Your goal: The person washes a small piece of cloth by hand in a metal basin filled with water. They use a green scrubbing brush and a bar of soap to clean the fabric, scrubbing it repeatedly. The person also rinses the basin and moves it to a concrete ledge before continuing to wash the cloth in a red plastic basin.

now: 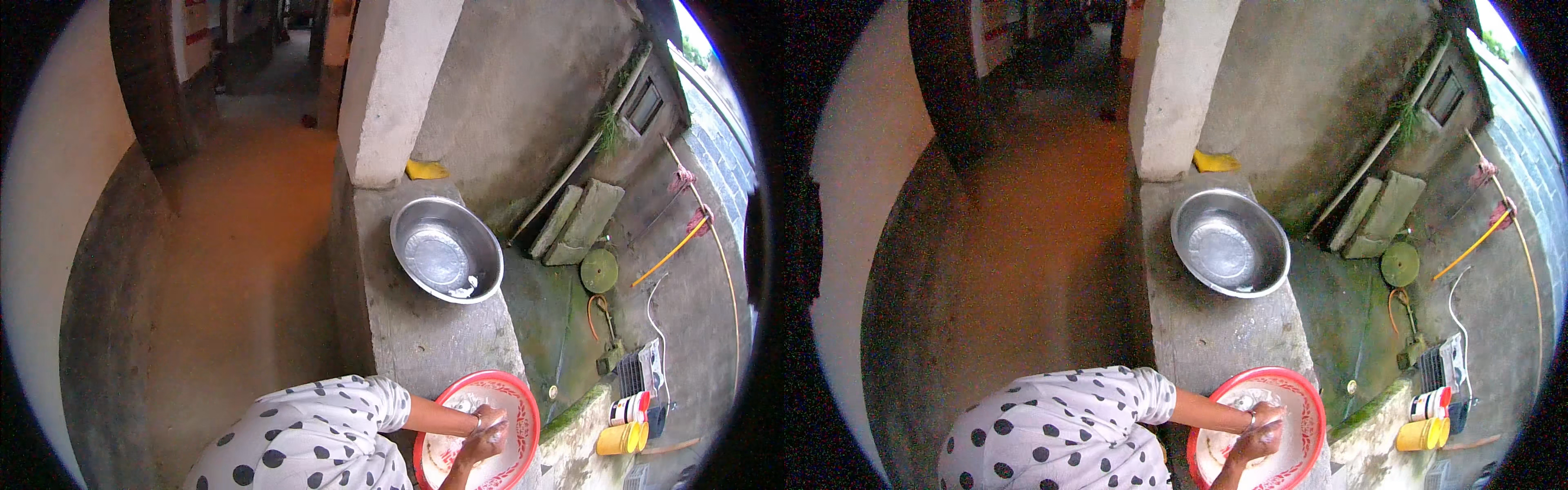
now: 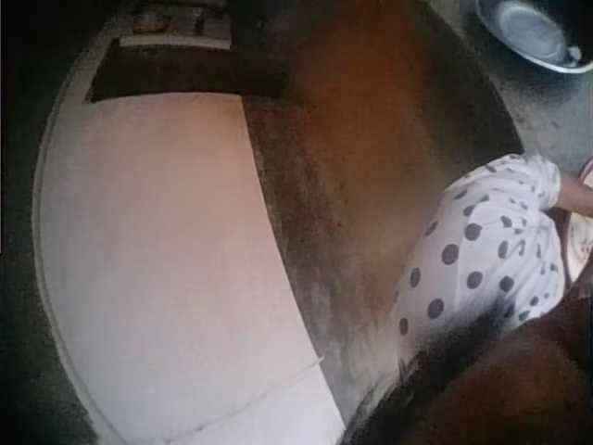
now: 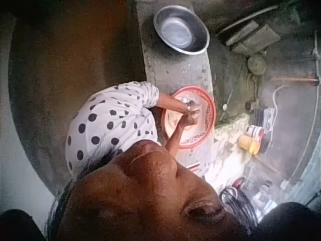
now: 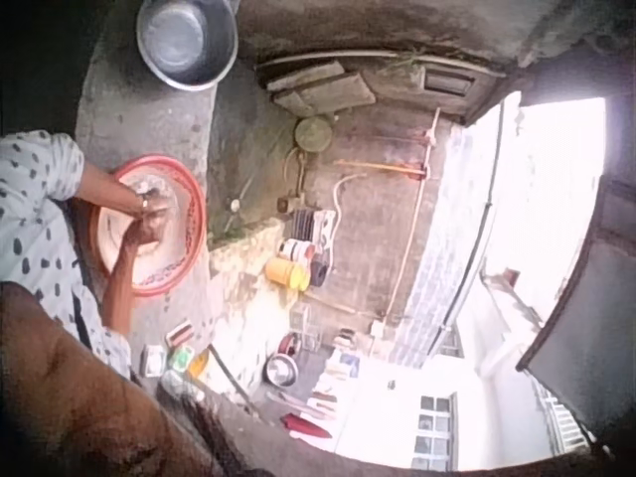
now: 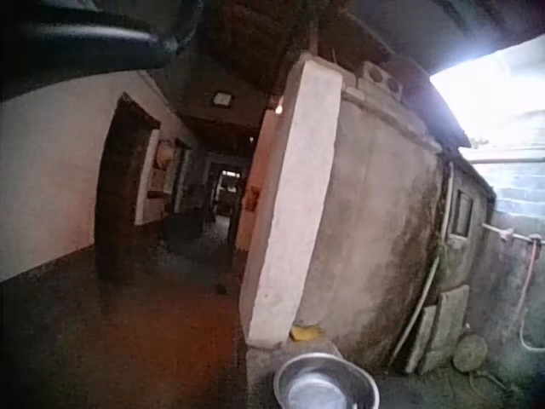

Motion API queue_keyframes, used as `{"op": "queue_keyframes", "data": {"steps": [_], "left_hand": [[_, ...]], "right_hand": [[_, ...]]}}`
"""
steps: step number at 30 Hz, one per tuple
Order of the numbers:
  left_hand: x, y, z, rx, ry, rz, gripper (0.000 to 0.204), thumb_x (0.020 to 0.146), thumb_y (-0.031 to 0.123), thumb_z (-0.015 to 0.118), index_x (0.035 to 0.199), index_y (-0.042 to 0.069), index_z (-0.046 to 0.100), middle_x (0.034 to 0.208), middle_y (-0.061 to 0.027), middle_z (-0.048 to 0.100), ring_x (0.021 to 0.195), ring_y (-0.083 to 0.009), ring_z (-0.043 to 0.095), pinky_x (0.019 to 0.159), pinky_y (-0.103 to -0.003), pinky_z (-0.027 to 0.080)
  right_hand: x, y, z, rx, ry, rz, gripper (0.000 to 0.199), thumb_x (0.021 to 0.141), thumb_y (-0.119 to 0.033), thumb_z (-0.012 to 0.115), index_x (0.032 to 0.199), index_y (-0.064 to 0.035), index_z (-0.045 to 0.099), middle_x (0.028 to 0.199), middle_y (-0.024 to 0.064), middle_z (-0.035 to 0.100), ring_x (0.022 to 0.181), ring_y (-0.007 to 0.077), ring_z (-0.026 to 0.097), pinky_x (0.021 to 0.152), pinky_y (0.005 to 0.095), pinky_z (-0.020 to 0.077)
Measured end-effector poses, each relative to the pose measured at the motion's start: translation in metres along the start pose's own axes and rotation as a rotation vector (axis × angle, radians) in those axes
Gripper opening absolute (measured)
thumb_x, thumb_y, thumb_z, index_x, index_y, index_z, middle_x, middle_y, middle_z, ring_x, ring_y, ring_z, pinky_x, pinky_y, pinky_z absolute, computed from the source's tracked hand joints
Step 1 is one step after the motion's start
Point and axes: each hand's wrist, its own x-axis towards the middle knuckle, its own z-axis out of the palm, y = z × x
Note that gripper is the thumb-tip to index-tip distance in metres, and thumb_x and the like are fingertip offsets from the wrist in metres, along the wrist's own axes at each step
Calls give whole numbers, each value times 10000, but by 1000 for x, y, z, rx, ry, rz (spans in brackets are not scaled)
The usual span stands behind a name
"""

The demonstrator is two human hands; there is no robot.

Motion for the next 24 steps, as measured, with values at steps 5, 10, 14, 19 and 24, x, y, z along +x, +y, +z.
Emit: {"op": "queue_keyframes", "data": {"steps": [5, 10, 14, 19, 24], "left_hand": [[-25, 21, 11, -199, 105, 46, 496, 784, 522, 528, 722, 35, 596, 668, -43, 589, 619, -116, 544, 572, -292, 435], [2, 2, 0, -270, 70, 346, 259, 819, 299, 582, 790, 41, 564, 705, -12, 577, 682, -90, 534, 620, -266, 442], [-3, 2, -8, -36, 126, 314, 185, 791, 229, 597, 746, 51, 574, 673, -26, 580, 662, -101, 536, 610, -275, 436], [2, 16, -8, -172, 90, 174, 270, 802, 327, 603, 740, 64, 594, 650, -18, 562, 588, -92, 508, 512, -287, 418], [1, 17, -5, -259, -91, 26, 282, 796, 346, 606, 734, 71, 590, 649, -19, 560, 570, -99, 504, 486, -292, 414]], "right_hand": [[24, 46, -14, 593, 6, 699, 289, 857, -266, 507, 826, 18, 544, 730, 74, 565, 613, 159, 540, 527, 267, 444], [24, -12, -13, 893, -175, 725, 333, 836, -229, 539, 1046, 25, 497, 936, 86, 555, 794, 184, 570, 659, 279, 483], [22, 21, -29, 662, -139, 588, 298, 784, -57, 542, 1060, 35, 478, 949, 105, 547, 823, 185, 566, 738, 299, 477], [31, 6, -5, 428, 75, 347, 159, 765, -24, 521, 909, 42, 528, 840, 88, 548, 774, 180, 553, 732, 299, 469], [46, 30, 5, 275, -89, 447, 272, 876, -245, 493, 772, 4, 518, 668, 52, 501, 578, 148, 455, 536, 293, 395]]}}
